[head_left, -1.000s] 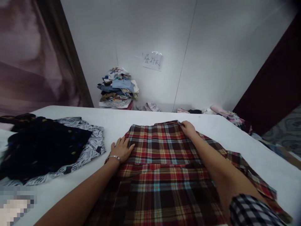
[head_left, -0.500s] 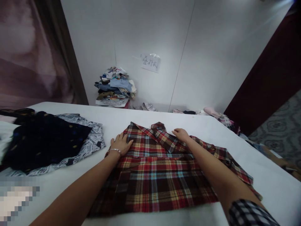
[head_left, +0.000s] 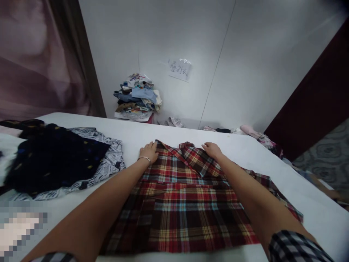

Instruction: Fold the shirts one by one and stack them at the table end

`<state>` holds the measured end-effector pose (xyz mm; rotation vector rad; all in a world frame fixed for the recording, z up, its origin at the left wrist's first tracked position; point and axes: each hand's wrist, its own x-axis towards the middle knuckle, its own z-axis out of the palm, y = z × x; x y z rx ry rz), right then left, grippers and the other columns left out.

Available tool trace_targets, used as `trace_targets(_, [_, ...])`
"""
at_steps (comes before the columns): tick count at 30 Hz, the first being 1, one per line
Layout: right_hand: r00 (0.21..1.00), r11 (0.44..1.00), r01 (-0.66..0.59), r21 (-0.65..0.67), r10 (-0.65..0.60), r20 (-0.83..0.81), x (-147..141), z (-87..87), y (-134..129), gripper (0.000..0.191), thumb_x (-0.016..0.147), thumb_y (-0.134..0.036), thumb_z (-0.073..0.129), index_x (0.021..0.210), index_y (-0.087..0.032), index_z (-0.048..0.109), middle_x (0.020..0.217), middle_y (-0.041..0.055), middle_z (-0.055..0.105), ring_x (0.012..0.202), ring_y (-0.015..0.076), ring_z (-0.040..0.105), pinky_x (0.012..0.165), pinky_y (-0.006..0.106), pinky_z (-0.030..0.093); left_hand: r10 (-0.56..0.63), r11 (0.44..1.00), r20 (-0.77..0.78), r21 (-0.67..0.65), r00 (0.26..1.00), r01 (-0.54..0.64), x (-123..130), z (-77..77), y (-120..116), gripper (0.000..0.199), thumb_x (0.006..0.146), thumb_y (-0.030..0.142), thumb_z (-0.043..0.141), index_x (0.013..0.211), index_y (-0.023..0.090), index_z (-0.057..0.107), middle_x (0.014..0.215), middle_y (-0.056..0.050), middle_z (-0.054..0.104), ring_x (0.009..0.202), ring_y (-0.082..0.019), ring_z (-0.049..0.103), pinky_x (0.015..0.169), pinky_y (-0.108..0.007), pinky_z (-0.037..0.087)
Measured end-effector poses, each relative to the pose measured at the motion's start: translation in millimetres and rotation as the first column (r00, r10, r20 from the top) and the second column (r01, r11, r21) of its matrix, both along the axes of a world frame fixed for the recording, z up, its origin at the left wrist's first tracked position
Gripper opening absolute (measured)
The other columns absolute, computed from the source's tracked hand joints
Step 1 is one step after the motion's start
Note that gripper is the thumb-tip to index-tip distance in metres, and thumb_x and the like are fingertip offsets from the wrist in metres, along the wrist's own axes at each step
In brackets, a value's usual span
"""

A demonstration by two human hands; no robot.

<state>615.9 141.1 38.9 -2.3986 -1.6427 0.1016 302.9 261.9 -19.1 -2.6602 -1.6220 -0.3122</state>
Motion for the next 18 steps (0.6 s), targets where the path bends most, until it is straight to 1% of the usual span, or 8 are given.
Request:
trace_targets(3, [1.0, 0.999, -0.02, -0.036, 0.019, -0.017, -19, -8.4, 7, 0.059, 0.085, -0.064, 0.042, 0.103, -0.016, 0.071, 0.106, 0.0127, 0.07, 0.097, 0.0245, 0.063, 0.078, 0.028, 0.044, -0.123, 0.992, -0.041, 0.004, 0.992, 0.123, 23, 1.9, 15, 0.06, 0.082, 0.01, 0.038, 0.141, 0.022, 0.035, 0.153, -0.009, 0.031, 0.138, -0.024, 0.028, 0.103, -0.045, 0.032])
trace_targets(5, [0.998, 0.999, -0.014, -0.047, 0.011, -0.064, -35, -19.7, 14, 0.062, 0.074, -0.07, 0.054, 0.097, -0.016, 0.072, 0.105, 0.0146, 0.069, 0.098, 0.028, 0.062, 0.078, 0.03, 0.045, -0.2, 0.98, -0.084, -0.01, 0.976, 0.2, 35, 1.4, 22, 0.06, 0.08, 0.007, 0.04, 0.138, 0.023, 0.04, 0.152, -0.007, 0.033, 0.139, -0.024, 0.026, 0.103, -0.046, 0.03])
trace_targets(8, [0.984, 0.999, 0.036, 0.008, -0.034, -0.176, -48, -35.3, 23, 0.038, 0.067, -0.051, 0.071, 0.083, -0.017, 0.073, 0.104, 0.0157, 0.069, 0.104, 0.0311, 0.059, 0.083, 0.033, 0.044, -0.287, 0.958, -0.141, -0.026, 0.948, 0.286, 44, 2.2, 28, 0.045, 0.082, 0.009, 0.041, 0.122, 0.022, 0.056, 0.139, -0.008, 0.051, 0.134, -0.024, 0.034, 0.105, -0.047, 0.026])
trace_targets(10, [0.967, 0.996, 0.067, 0.061, -0.05, -0.249, -46, -38.9, 28, 0.018, 0.069, -0.036, 0.071, 0.07, -0.018, 0.072, 0.095, 0.0129, 0.071, 0.099, 0.028, 0.061, 0.082, 0.032, 0.043, -0.312, 0.95, -0.169, -0.022, 0.935, 0.312, 46, 4.7, 30, 0.035, 0.085, 0.011, 0.038, 0.106, 0.021, 0.064, 0.122, -0.009, 0.064, 0.125, -0.024, 0.043, 0.105, -0.047, 0.024])
trace_targets(11, [0.958, 0.992, 0.082, 0.091, -0.053, -0.283, -41, -37.6, 30, 0.015, 0.071, -0.031, 0.069, 0.065, -0.018, 0.07, 0.089, 0.0111, 0.071, 0.095, 0.0258, 0.062, 0.081, 0.031, 0.044, -0.312, 0.949, -0.177, -0.015, 0.933, 0.314, 46, 6.4, 31, 0.033, 0.086, 0.011, 0.037, 0.1, 0.02, 0.065, 0.114, -0.01, 0.067, 0.12, -0.024, 0.047, 0.105, -0.047, 0.024])
trace_targets(13, [0.929, 0.974, 0.13, 0.185, -0.054, -0.367, -25, -28.3, 33, 0.019, 0.074, -0.028, 0.064, 0.058, -0.018, 0.066, 0.076, 0.0077, 0.07, 0.086, 0.0223, 0.063, 0.078, 0.029, 0.045, -0.295, 0.954, -0.185, 0.006, 0.937, 0.301, 45, 10.4, 32, 0.032, 0.086, 0.01, 0.036, 0.092, 0.018, 0.066, 0.105, -0.011, 0.069, 0.113, -0.024, 0.052, 0.105, -0.048, 0.023])
trace_targets(15, [0.885, 0.928, 0.207, 0.311, -0.042, -0.463, -4, -10.8, 34, 0.023, 0.077, -0.03, 0.06, 0.058, -0.017, 0.062, 0.068, 0.0046, 0.066, 0.078, 0.0198, 0.062, 0.074, 0.029, 0.046, -0.267, 0.96, -0.179, 0.031, 0.947, 0.277, 43, 15.6, 33, 0.031, 0.085, 0.009, 0.037, 0.091, 0.017, 0.066, 0.103, -0.012, 0.07, 0.112, -0.024, 0.053, 0.104, -0.049, 0.023])
trace_targets(18, [0.787, 0.792, 0.37, 0.486, 0.011, -0.617, 34, 25.8, 26, 0.024, 0.082, -0.037, 0.052, 0.069, -0.018, 0.06, 0.066, 0.0003, 0.062, 0.067, 0.0156, 0.059, 0.066, 0.028, 0.048, -0.207, 0.972, -0.144, 0.08, 0.968, 0.22, 39, 28.9, 35, 0.033, 0.085, 0.008, 0.034, 0.098, 0.015, 0.063, 0.106, -0.015, 0.068, 0.116, -0.026, 0.052, 0.103, -0.049, 0.026])
